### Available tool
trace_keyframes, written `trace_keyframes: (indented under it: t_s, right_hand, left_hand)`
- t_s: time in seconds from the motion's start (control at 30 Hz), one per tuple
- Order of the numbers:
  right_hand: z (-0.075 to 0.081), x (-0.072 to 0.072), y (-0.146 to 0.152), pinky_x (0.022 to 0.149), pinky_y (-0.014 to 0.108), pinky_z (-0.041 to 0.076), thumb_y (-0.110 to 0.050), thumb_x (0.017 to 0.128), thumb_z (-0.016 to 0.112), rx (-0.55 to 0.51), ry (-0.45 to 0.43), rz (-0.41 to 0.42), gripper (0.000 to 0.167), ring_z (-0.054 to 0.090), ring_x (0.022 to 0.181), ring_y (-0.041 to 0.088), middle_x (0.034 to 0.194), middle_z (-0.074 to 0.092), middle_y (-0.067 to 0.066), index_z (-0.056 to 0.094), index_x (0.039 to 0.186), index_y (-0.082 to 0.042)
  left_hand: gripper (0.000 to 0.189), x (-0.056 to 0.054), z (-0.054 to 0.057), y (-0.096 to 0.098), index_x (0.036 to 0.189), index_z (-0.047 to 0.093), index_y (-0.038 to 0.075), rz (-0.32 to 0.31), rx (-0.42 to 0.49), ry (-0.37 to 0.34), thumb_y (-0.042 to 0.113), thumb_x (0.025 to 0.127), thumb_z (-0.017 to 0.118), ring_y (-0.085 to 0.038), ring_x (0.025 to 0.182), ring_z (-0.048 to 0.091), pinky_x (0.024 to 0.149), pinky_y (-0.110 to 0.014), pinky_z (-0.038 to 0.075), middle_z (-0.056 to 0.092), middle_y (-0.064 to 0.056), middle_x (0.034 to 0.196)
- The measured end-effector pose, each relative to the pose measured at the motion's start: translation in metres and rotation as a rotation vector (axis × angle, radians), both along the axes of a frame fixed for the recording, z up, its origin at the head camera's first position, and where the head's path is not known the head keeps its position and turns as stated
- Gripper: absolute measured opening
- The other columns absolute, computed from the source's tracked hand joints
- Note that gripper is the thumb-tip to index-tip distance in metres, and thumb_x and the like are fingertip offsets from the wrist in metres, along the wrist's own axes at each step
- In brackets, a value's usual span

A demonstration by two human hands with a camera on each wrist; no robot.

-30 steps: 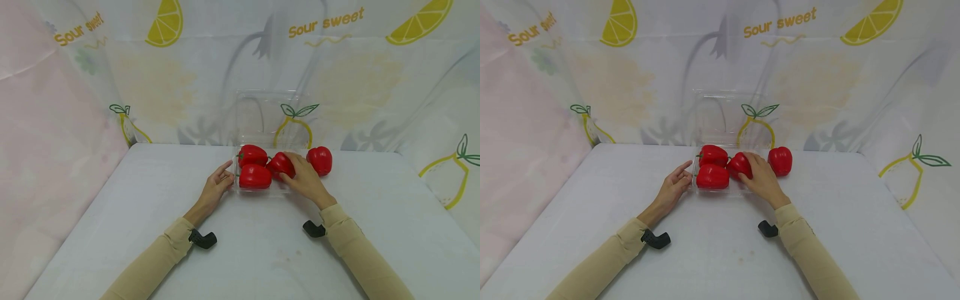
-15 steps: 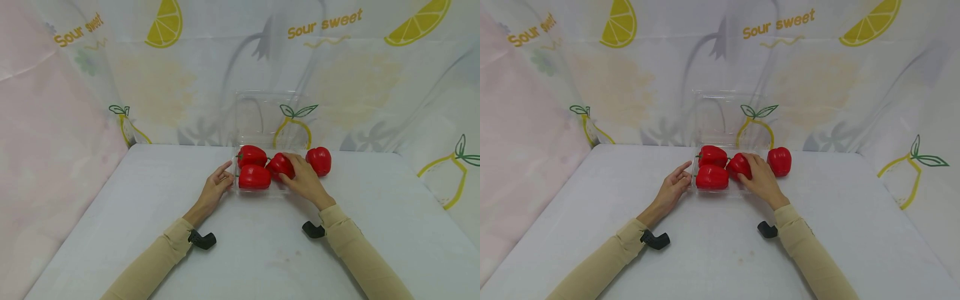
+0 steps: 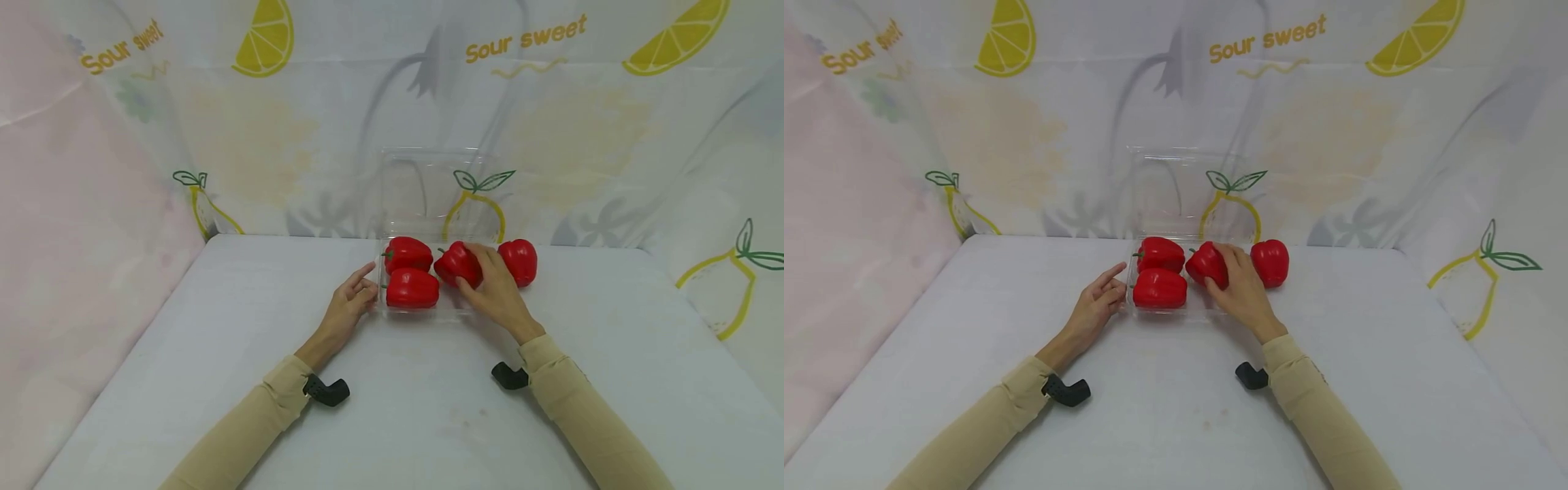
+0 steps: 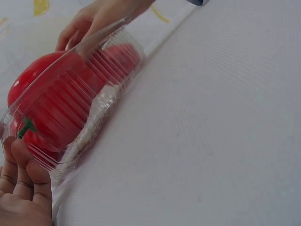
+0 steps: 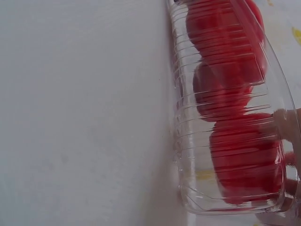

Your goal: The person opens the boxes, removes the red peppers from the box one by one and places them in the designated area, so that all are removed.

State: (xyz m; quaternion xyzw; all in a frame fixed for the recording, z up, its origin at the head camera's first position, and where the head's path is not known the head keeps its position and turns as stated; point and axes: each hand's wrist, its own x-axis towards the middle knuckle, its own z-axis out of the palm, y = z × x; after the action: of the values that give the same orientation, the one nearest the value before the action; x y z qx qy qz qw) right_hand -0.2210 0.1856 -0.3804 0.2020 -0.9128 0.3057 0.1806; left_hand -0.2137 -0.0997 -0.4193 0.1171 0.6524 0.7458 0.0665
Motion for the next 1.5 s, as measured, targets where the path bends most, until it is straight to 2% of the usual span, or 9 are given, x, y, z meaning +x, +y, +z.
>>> trace_keyframes:
  t_s: [0.2,0.7,0.93,1.13,1.5]
  right_hand:
    - [-0.002,-0.001,0.0,0.091,0.05,0.05,-0.012,0.08,0.072,-0.066,0.062,0.001,0.066,0.046,0.121,0.029,0.133,0.046,0.014,0.04,0.138,-0.009]
    - [0.004,0.001,0.006,0.088,0.052,0.051,-0.014,0.076,0.074,-0.089,0.112,-0.037,0.068,0.044,0.122,0.029,0.133,0.046,0.014,0.042,0.136,-0.01]
    - [0.006,0.001,0.008,0.088,0.052,0.051,-0.014,0.075,0.074,-0.084,0.125,-0.058,0.068,0.043,0.122,0.029,0.133,0.046,0.013,0.042,0.135,-0.009]
    - [0.012,0.003,0.011,0.085,0.054,0.052,-0.012,0.073,0.075,-0.12,0.126,-0.097,0.069,0.044,0.121,0.03,0.132,0.046,0.015,0.043,0.134,-0.007]
    - [0.017,0.002,0.021,0.085,0.057,0.05,-0.012,0.079,0.068,-0.188,0.13,-0.146,0.059,0.047,0.116,0.033,0.129,0.047,0.018,0.044,0.132,-0.004]
  left_hand:
    - [0.053,0.0,0.001,-0.001,0.146,0.034,0.013,-0.004,0.009,-0.015,0.014,0.096,0.051,-0.006,0.079,0.049,0.07,-0.018,0.044,0.052,0.004,0.092]
    - [0.054,0.0,-0.001,-0.001,0.146,0.032,0.011,-0.021,0.026,-0.023,0.011,0.096,0.049,-0.006,0.082,0.049,0.073,-0.018,0.045,0.053,0.005,0.092]
    - [0.053,0.0,0.0,-0.001,0.146,0.032,0.011,-0.024,0.058,-0.039,0.011,0.096,0.049,-0.005,0.082,0.049,0.072,-0.017,0.044,0.053,0.005,0.092]
    - [0.052,0.0,-0.001,-0.002,0.146,0.032,0.012,-0.027,0.064,-0.041,0.012,0.097,0.048,-0.006,0.08,0.048,0.071,-0.016,0.043,0.053,0.006,0.091]
    - [0.052,-0.001,0.0,-0.002,0.146,0.032,0.011,-0.03,0.079,-0.041,0.01,0.096,0.047,-0.006,0.079,0.048,0.07,-0.017,0.043,0.053,0.006,0.09]
